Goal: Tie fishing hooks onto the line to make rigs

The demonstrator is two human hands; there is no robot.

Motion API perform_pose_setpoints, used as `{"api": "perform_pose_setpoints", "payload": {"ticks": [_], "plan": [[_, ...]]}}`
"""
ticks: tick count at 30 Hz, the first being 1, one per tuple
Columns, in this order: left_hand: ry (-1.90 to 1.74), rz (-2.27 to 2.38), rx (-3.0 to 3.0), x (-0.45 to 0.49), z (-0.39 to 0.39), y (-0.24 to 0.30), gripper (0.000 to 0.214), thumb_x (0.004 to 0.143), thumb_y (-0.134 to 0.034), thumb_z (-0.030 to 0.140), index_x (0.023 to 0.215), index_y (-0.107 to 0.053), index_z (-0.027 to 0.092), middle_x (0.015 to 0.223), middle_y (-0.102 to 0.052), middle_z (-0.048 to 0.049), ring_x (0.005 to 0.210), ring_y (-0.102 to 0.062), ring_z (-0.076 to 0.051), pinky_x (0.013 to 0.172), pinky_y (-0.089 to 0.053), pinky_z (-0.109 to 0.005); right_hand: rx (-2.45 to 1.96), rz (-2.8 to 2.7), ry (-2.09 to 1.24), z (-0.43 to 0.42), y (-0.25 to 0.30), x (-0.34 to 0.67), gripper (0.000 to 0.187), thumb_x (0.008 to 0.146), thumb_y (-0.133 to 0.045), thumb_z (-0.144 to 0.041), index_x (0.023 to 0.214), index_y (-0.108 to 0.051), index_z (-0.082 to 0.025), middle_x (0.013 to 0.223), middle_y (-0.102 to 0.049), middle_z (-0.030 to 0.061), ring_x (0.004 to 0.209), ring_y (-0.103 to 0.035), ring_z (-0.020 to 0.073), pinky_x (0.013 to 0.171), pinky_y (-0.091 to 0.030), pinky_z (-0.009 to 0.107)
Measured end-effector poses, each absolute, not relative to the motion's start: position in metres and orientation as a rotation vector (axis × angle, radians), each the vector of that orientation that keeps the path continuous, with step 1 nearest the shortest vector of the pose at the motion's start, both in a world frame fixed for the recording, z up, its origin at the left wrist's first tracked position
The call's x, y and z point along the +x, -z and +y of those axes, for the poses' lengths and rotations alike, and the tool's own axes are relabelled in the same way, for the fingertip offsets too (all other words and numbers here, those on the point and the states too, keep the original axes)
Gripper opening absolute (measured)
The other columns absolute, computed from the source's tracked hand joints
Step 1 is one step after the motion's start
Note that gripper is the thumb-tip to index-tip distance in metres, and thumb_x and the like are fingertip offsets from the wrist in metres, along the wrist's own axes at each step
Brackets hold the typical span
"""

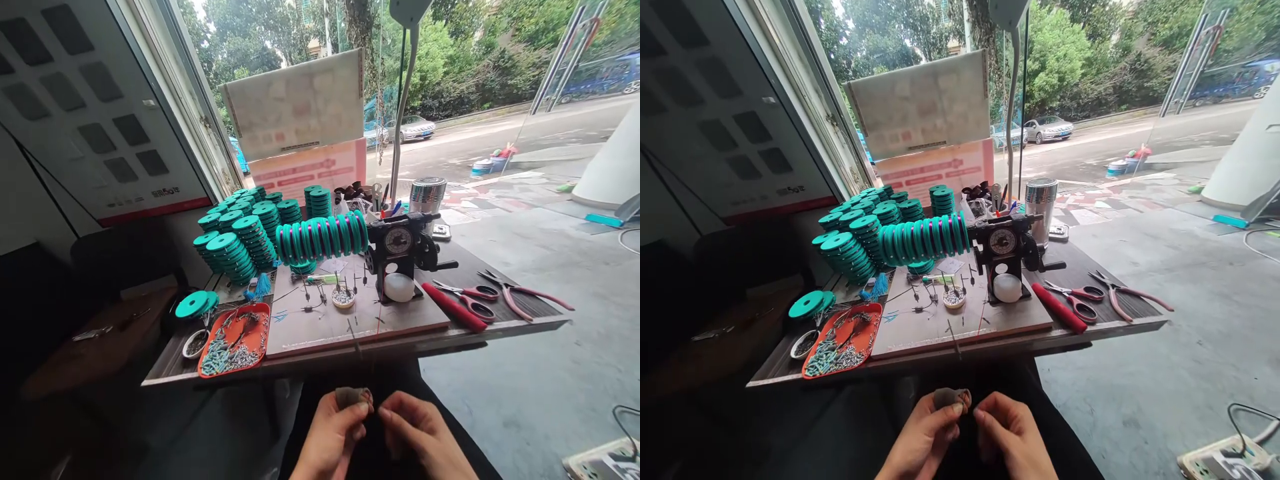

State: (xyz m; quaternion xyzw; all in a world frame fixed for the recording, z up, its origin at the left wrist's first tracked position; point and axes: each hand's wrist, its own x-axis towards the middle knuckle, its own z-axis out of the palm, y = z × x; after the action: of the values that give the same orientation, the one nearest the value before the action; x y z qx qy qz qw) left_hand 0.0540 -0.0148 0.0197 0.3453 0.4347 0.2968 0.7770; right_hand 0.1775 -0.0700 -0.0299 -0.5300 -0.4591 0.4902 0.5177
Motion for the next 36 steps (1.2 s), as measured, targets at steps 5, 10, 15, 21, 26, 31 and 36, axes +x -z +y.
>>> {"api": "perform_pose_setpoints", "payload": {"ticks": [5, 10, 15, 21, 26, 31, 36], "plan": [[-0.593, 0.966, 0.766, 0.061, -0.017, -0.025, 0.014, 0.048, -0.075, 0.019, 0.053, -0.064, 0.013, 0.054, -0.049, 0.0016, 0.05, -0.035, -0.007, 0.049, -0.027, -0.019, -1.287, -1.959, 0.235, -0.077, 0.026, 0.194, 0.043, 0.09, -0.022, -0.006, 0.061, -0.052, -0.016, 0.046, -0.053, 0.0019, 0.038, -0.044, 0.0128, 0.042, -0.028, 0.026], [-0.967, 1.033, 1.387, 0.057, -0.024, -0.023, 0.015, 0.063, -0.066, 0.02, 0.051, -0.06, 0.016, 0.073, -0.05, -0.0019, 0.069, -0.047, -0.015, 0.061, -0.037, -0.023, -1.054, -2.296, 0.425, -0.066, -0.028, 0.187, 0.038, 0.085, -0.028, 0.0, 0.062, -0.054, -0.016, 0.049, -0.052, 0.0008, 0.042, -0.042, 0.0139, 0.047, -0.029, 0.028], [-1.052, 0.894, 1.301, 0.041, -0.024, -0.017, 0.017, 0.067, -0.066, 0.031, 0.067, -0.061, 0.015, 0.073, -0.052, -0.0011, 0.066, -0.05, -0.014, 0.059, -0.041, -0.023, -0.624, -2.776, 0.023, -0.009, -0.072, 0.182, 0.014, 0.084, -0.046, -0.01, 0.077, -0.057, -0.014, 0.071, -0.061, 0.0038, 0.06, -0.048, 0.0156, 0.055, -0.032, 0.028], [-1.188, 1.002, 1.184, 0.034, -0.018, -0.009, 0.024, 0.071, -0.064, 0.038, 0.079, -0.064, 0.016, 0.076, -0.058, -0.004, 0.073, -0.055, -0.018, 0.065, -0.044, -0.025, -0.847, -2.616, -0.37, 0.027, -0.056, 0.173, 0.019, 0.085, -0.044, -0.012, 0.071, -0.056, -0.016, 0.056, -0.054, -0.0027, 0.048, -0.042, 0.0091, 0.044, -0.028, 0.02], [-1.397, 1.261, 1.584, 0.042, -0.027, -0.01, 0.01, 0.075, -0.057, 0.02, 0.073, -0.067, 0.018, 0.087, -0.057, -0.0094, 0.08, -0.057, -0.022, 0.072, -0.046, -0.03, -1.114, -2.336, -0.566, 0.015, -0.058, 0.17, 0.029, 0.088, -0.034, -0.013, 0.074, -0.059, -0.013, 0.058, -0.055, -0.0007, 0.05, -0.044, 0.0081, 0.049, -0.035, 0.017], [-1.542, 1.23, 2.095, 0.04, -0.027, -0.012, 0.027, 0.076, -0.052, 0.007, 0.091, -0.069, 0.02, 0.088, -0.063, -0.0117, 0.083, -0.058, -0.023, 0.078, -0.045, -0.032, -1.262, -2.186, -0.689, 0.018, -0.066, 0.17, 0.02, 0.076, -0.045, -0.007, 0.07, -0.064, -0.013, 0.052, -0.055, -0.0025, 0.047, -0.045, 0.0081, 0.046, -0.033, 0.016], [-1.336, 0.974, 2.414, 0.029, -0.017, -0.026, 0.034, 0.075, -0.049, 0.001, 0.096, -0.067, 0.02, 0.084, -0.069, -0.0104, 0.075, -0.058, -0.021, 0.07, -0.045, -0.027, -1.311, -2.197, -0.824, 0.032, -0.069, 0.168, 0.021, 0.07, -0.046, -0.004, 0.064, -0.063, -0.013, 0.037, -0.044, -0.0078, 0.033, -0.041, 0.006, 0.038, -0.028, 0.015]]}}
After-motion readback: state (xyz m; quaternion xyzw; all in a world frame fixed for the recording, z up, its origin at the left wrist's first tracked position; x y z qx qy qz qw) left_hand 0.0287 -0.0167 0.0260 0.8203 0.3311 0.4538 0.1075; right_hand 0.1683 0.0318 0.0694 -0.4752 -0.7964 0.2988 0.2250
